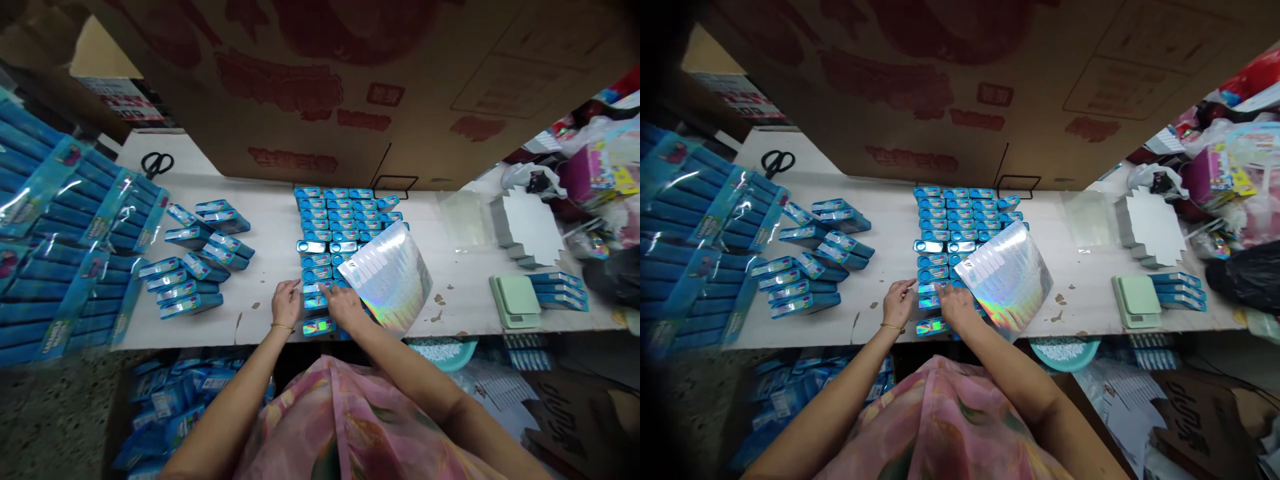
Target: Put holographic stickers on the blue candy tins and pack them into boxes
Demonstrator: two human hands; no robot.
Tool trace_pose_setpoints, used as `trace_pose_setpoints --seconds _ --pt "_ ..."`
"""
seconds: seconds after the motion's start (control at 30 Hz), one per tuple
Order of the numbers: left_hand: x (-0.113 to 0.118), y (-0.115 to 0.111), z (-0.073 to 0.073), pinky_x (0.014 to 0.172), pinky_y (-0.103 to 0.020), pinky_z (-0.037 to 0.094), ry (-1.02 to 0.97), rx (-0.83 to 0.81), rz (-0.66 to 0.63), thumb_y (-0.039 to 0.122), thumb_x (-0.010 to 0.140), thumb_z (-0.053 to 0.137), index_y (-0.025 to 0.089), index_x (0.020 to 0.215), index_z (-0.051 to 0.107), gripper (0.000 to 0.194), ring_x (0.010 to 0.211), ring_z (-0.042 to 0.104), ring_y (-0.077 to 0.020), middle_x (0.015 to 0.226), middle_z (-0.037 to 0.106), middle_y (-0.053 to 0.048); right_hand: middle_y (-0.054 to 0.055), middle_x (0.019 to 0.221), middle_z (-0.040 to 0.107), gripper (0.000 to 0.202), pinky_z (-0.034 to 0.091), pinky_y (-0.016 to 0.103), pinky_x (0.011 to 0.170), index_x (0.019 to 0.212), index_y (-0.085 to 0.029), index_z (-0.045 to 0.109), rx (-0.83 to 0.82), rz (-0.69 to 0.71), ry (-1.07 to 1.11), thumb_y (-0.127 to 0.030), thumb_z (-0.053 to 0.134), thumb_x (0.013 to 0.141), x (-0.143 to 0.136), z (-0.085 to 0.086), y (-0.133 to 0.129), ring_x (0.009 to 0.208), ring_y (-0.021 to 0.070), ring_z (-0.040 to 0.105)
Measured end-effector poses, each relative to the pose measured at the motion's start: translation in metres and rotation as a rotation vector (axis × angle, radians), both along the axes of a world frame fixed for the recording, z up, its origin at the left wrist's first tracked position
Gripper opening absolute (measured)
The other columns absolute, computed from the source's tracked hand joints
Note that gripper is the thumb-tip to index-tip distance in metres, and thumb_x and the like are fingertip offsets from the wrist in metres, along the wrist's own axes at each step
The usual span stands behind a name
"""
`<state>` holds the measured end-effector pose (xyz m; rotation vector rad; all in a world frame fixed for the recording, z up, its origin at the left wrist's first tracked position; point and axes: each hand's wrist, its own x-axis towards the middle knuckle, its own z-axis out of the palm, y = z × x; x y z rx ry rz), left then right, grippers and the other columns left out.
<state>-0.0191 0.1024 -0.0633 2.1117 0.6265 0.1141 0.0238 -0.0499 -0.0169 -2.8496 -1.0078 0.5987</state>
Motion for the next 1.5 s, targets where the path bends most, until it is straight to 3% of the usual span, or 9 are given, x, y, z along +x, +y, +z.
trace_pose_setpoints --seconds 0.2,0.33,0.43,0.57,0.7,0.93,1.07,1.37,1.5 --pt "0.084 -0.055 0.041 0.089 -0.032 0.035 -0.143 0.197 -0.318 0.035 0.081 0.040 0.020 0.103 0.058 0.032 0.098 0.050 -0.0187 0.102 0.059 -0.006 0.005 0.087 0.060 0.035 0.042 0.023 0.066 0.111 -0.021 0.055 0.317 -0.312 -0.131 -0.017 0.034 0.084 0.045 0.015 -0.060 0.078 0.0146 0.057" --pt "0.143 -0.103 0.041 0.083 -0.037 0.036 0.046 0.302 -0.468 0.039 0.075 0.050 0.018 0.100 0.059 0.034 0.099 0.048 -0.0253 0.102 0.059 -0.010 0.005 0.083 0.058 0.035 0.041 0.025 0.068 0.108 -0.020 0.058 0.391 -0.406 -0.285 -0.015 0.033 0.083 0.097 0.018 -0.100 0.077 0.0156 0.054" --pt "0.163 -0.121 0.032 0.078 -0.037 0.036 0.142 0.324 -0.450 0.031 0.073 0.055 0.020 0.083 0.063 0.017 0.095 0.050 -0.0254 0.091 0.061 -0.008 0.007 0.094 0.056 0.036 0.038 0.027 0.071 0.112 -0.024 0.055 0.271 -0.260 -0.312 -0.015 0.035 0.084 0.130 0.012 -0.106 0.084 0.0178 0.051" --pt "0.164 -0.126 0.023 0.075 -0.036 0.035 0.148 0.305 -0.340 0.025 0.074 0.053 0.021 0.075 0.062 0.010 0.091 0.051 -0.0237 0.088 0.062 -0.007 0.008 0.102 0.054 0.034 0.035 0.030 0.070 0.114 -0.027 0.052 0.091 -0.025 -0.285 -0.017 0.038 0.084 0.147 -0.001 -0.102 0.085 0.0199 0.047" --pt "0.160 -0.128 0.019 0.075 -0.035 0.033 0.116 0.309 -0.295 0.025 0.075 0.051 0.020 0.074 0.062 0.011 0.091 0.049 -0.0227 0.088 0.061 -0.006 0.010 0.107 0.053 0.033 0.033 0.031 0.070 0.116 -0.021 0.049 0.051 0.082 -0.288 -0.017 0.037 0.085 0.143 -0.011 -0.114 0.087 0.0205 0.046" --pt "0.158 -0.129 0.015 0.074 -0.034 0.032 0.078 0.311 -0.287 0.026 0.075 0.052 0.021 0.073 0.060 0.010 0.091 0.048 -0.0225 0.087 0.061 -0.005 0.008 0.108 0.054 0.025 0.034 0.031 0.075 0.091 -0.018 0.060 0.184 0.024 -0.336 -0.022 0.036 0.087 0.138 0.000 -0.129 0.088 0.0186 0.046" --pt "0.157 -0.127 0.015 0.074 -0.034 0.032 0.078 0.287 -0.287 0.026 0.074 0.052 0.021 0.073 0.060 0.010 0.092 0.048 -0.0226 0.088 0.061 -0.005 0.007 0.116 0.050 0.028 0.035 0.031 0.075 0.108 -0.020 0.054 0.188 0.026 -0.363 -0.018 0.037 0.085 0.142 0.008 -0.119 0.094 0.0203 0.045" --pt "0.155 -0.126 0.011 0.074 -0.035 0.031 0.033 0.269 -0.279 0.026 0.076 0.050 0.021 0.072 0.060 0.011 0.092 0.048 -0.0224 0.087 0.061 -0.005 0.009 0.124 0.046 0.031 0.036 0.034 0.077 0.114 -0.016 0.050 0.075 0.146 -0.303 -0.016 0.036 0.086 0.141 -0.016 -0.117 0.098 0.0224 0.043" --pt "0.155 -0.127 0.011 0.075 -0.035 0.032 0.020 0.264 -0.279 0.026 0.075 0.051 0.021 0.071 0.061 0.012 0.092 0.048 -0.0230 0.086 0.061 -0.005 0.010 0.113 0.053 0.021 0.036 0.032 0.074 0.091 -0.015 0.059 0.120 0.048 -0.313 -0.017 0.040 0.084 0.126 0.008 -0.121 0.090 0.0211 0.048"
